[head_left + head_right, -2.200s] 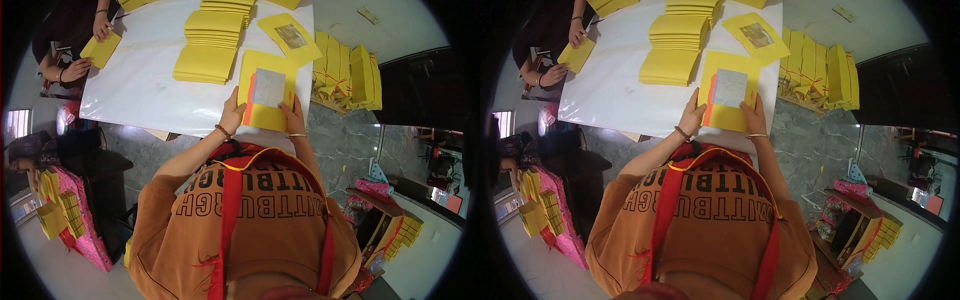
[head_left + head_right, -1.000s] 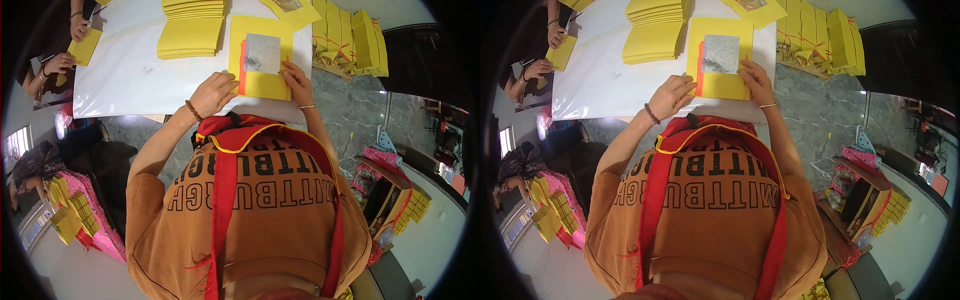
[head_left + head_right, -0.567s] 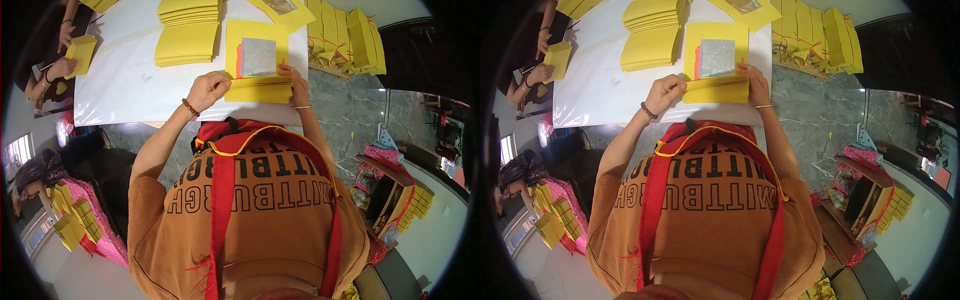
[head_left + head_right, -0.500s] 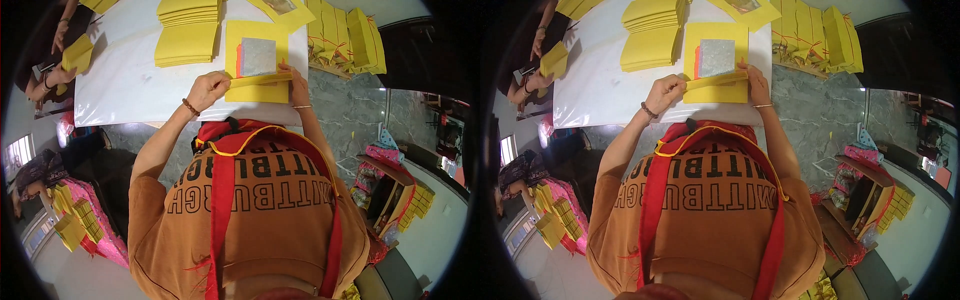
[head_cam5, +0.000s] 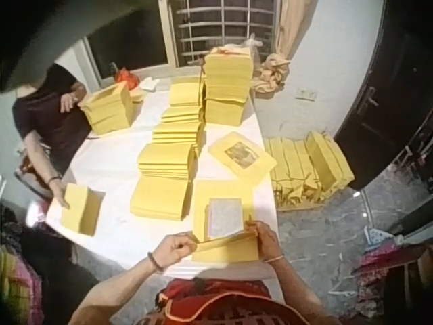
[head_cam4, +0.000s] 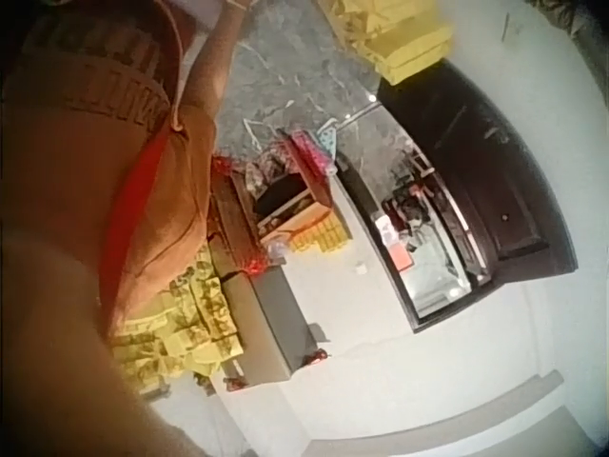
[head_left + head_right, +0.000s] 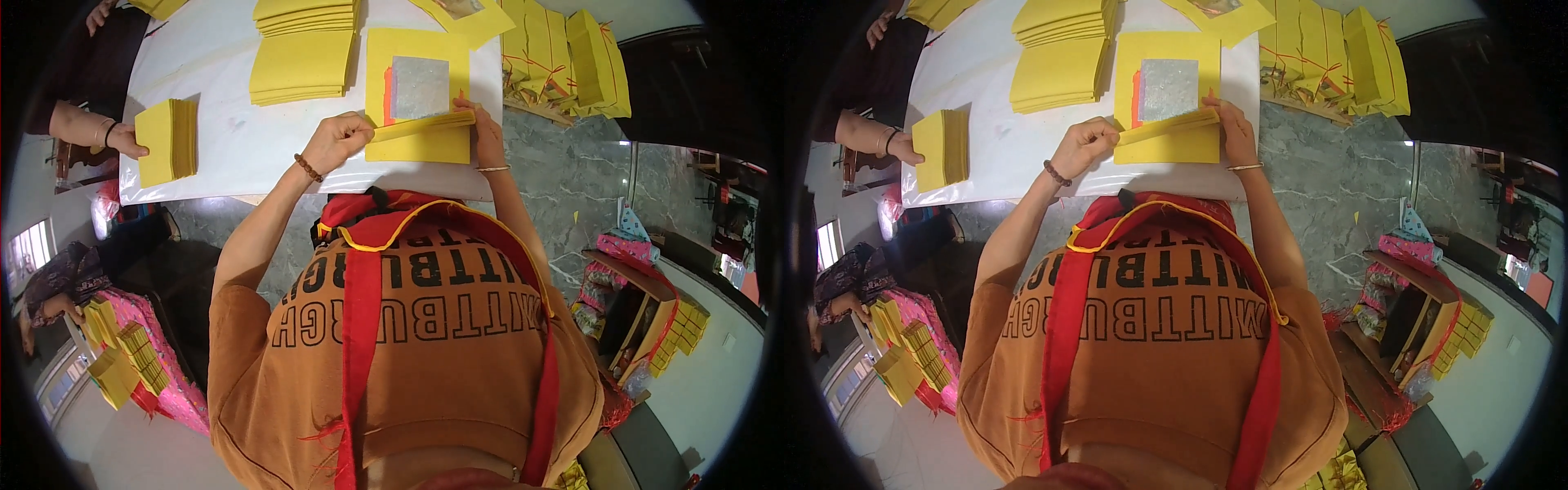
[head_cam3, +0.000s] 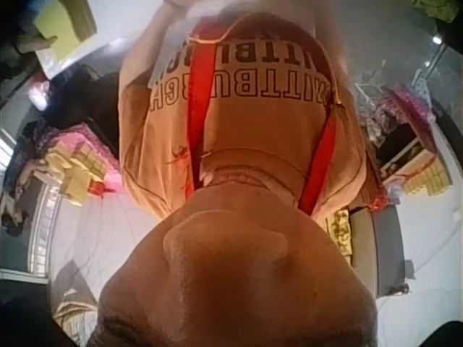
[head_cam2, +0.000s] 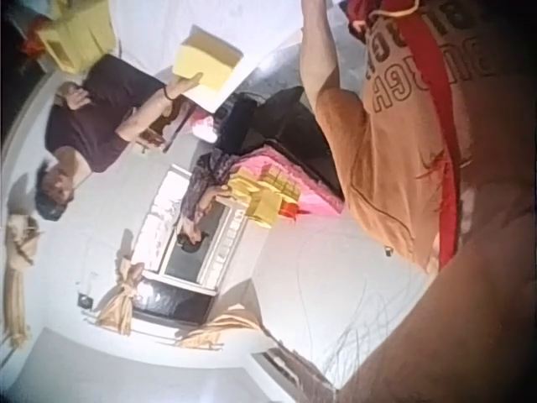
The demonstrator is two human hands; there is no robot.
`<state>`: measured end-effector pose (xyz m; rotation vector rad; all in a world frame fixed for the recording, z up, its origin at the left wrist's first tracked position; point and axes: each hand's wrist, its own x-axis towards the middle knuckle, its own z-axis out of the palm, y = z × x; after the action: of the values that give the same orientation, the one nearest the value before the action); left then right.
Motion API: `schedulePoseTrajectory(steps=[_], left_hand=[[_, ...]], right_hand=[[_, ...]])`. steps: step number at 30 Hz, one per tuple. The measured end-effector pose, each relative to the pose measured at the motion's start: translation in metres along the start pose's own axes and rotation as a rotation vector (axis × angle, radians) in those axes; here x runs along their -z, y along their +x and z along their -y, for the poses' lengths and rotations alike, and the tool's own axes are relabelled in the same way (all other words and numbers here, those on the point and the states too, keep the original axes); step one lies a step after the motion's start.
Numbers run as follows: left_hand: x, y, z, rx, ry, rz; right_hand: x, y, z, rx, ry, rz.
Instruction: Folding yellow paper sheets over silver inserts and stacking them.
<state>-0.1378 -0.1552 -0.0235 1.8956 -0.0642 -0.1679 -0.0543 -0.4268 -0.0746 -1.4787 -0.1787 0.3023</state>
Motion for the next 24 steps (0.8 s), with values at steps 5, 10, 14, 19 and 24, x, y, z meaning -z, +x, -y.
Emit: schedulePoseTrajectory(steps=[5, 10, 14, 19, 24], left_hand=[[0.001, 0.004, -0.002, 0.178, -0.082, 0.009], [0.004, 0.006, 0.004, 0.189, -0.115, 0.064], [0.007, 0.008, 0.001, 0.228, -0.129, 0.101], [0.010, 0.010, -0.001, 0.232, -0.141, 0.139], [0.009, 0.012, 0.000, 0.273, -0.172, 0.158]], right_hand=[[0.004, 0.001, -0.006, 0.077, -0.056, 0.032], [0.001, 0.000, -0.002, 0.055, -0.014, 0.026], [0.004, 0.001, -0.004, 0.104, -0.078, 0.043], [0.004, 0.002, -0.003, 0.071, -0.075, 0.027], [0.005, 0.002, -0.004, 0.048, -0.027, 0.049]])
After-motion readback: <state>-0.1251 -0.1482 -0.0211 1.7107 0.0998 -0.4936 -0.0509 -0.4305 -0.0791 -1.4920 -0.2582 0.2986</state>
